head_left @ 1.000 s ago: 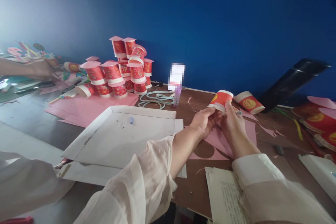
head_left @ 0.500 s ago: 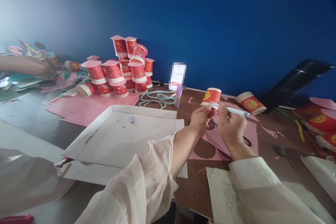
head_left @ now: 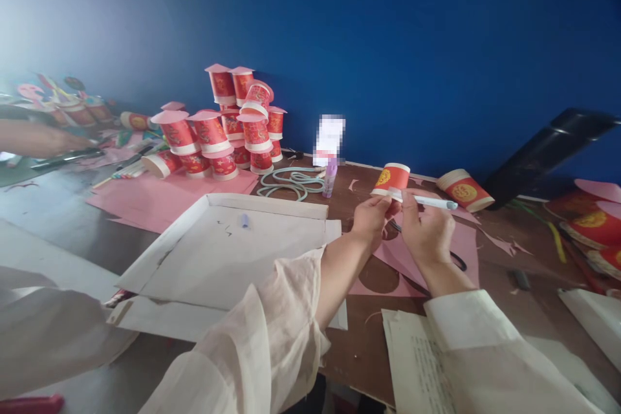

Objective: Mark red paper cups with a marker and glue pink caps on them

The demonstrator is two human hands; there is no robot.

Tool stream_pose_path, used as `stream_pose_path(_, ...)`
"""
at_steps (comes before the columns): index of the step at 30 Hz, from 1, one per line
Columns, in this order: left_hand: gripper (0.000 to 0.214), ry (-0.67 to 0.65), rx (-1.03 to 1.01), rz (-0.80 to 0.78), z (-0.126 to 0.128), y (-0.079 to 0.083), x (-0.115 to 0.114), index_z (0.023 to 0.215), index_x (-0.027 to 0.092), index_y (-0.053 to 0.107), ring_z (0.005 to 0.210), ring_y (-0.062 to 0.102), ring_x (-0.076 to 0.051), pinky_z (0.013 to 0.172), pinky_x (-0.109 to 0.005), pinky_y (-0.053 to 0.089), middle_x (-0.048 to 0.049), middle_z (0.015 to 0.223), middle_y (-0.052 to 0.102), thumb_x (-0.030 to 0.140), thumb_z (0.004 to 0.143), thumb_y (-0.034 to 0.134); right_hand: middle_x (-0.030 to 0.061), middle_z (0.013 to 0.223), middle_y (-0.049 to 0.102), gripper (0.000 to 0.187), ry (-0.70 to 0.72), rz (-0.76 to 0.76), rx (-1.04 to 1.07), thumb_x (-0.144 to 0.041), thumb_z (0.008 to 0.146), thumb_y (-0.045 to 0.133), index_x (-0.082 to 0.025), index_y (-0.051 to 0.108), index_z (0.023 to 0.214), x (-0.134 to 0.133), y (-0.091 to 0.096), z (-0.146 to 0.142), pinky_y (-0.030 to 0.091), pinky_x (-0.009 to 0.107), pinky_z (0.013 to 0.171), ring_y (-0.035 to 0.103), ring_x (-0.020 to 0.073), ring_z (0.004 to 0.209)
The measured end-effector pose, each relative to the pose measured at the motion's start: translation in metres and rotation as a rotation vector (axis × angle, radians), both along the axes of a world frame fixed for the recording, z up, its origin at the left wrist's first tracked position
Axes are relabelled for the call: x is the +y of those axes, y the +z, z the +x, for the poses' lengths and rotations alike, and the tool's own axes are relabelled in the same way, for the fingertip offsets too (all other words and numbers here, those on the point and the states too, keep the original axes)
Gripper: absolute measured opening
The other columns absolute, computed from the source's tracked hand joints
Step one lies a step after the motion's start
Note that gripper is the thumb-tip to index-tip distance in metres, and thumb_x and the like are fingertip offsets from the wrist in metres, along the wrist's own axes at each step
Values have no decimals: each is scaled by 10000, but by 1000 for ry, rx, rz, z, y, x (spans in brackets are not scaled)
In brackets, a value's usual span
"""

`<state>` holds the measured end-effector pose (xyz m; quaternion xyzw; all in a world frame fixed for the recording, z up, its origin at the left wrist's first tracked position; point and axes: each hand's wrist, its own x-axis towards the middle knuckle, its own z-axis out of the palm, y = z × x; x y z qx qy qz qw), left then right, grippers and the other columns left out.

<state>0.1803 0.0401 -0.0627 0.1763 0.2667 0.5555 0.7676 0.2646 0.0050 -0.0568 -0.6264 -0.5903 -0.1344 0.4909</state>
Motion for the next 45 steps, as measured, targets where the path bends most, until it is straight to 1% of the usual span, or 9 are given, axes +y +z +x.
stream_pose_path(5,164,-12,0,-6,1,-2,1,660,113,682,625,590,-91,891,-295,505,-18,627,615,78,817,646,150,971,728,369,-12,-31,-1,-441,944,460,-155,694,955,2,-1,1,495,398,816,664,259,910)
stream_pose_path(11,181,2,55,-19,2,-4,2,640,122,665,603,571,-92,868,-293,517,-4,595,595,65,811,643,142,898,736,386,-15,-66,-7,-462,928,470,-162,713,918,4,-4,2,489,379,772,660,255,840)
stream_pose_path(16,207,-21,84,-7,1,-4,1,619,133,652,616,594,-108,850,-288,528,-9,597,592,75,817,648,168,948,734,432,-59,-76,10,-459,936,443,-134,724,973,5,-5,2,480,403,802,659,275,876)
stream_pose_path(20,205,-15,78,-19,0,-3,0,630,148,648,615,606,-114,832,-284,548,-9,594,593,71,820,637,158,901,735,422,-30,-98,5,-463,929,462,-140,733,933,5,-5,2,477,392,752,652,266,813)
stream_pose_path(26,211,-15,59,-57,-2,2,-2,640,130,640,714,673,-153,901,-329,532,-19,604,600,54,835,616,154,943,733,426,-9,-68,20,-473,942,446,-154,729,935,4,-5,-1,477,396,795,656,264,873)
stream_pose_path(29,214,-39,36,-63,-5,6,-4,653,121,642,742,690,-164,925,-332,528,-41,621,619,60,852,588,148,986,729,444,-35,-5,134,-490,965,417,-159,709,1013,3,-5,-1,487,393,811,663,256,905)
stream_pose_path(33,168,-54,28,-51,-7,6,-5,703,107,664,707,690,-164,910,-338,539,-62,639,650,76,854,595,112,876,721,469,-57,42,300,-517,978,390,-159,683,1052,1,-4,1,491,384,749,660,230,778)
stream_pose_path(38,156,-51,17,-51,-7,5,-4,697,105,672,671,679,-152,887,-333,550,-62,650,665,71,840,618,99,776,701,476,-69,30,242,-509,975,385,-144,688,1008,0,-4,0,477,405,770,649,236,752)
stream_pose_path(45,144,-59,13,-58,-7,5,-3,715,98,689,701,685,-166,889,-327,538,-77,674,669,77,842,623,143,847,708,446,-64,0,219,-468,977,388,-131,670,1053,0,-5,2,476,428,807,652,262,804)
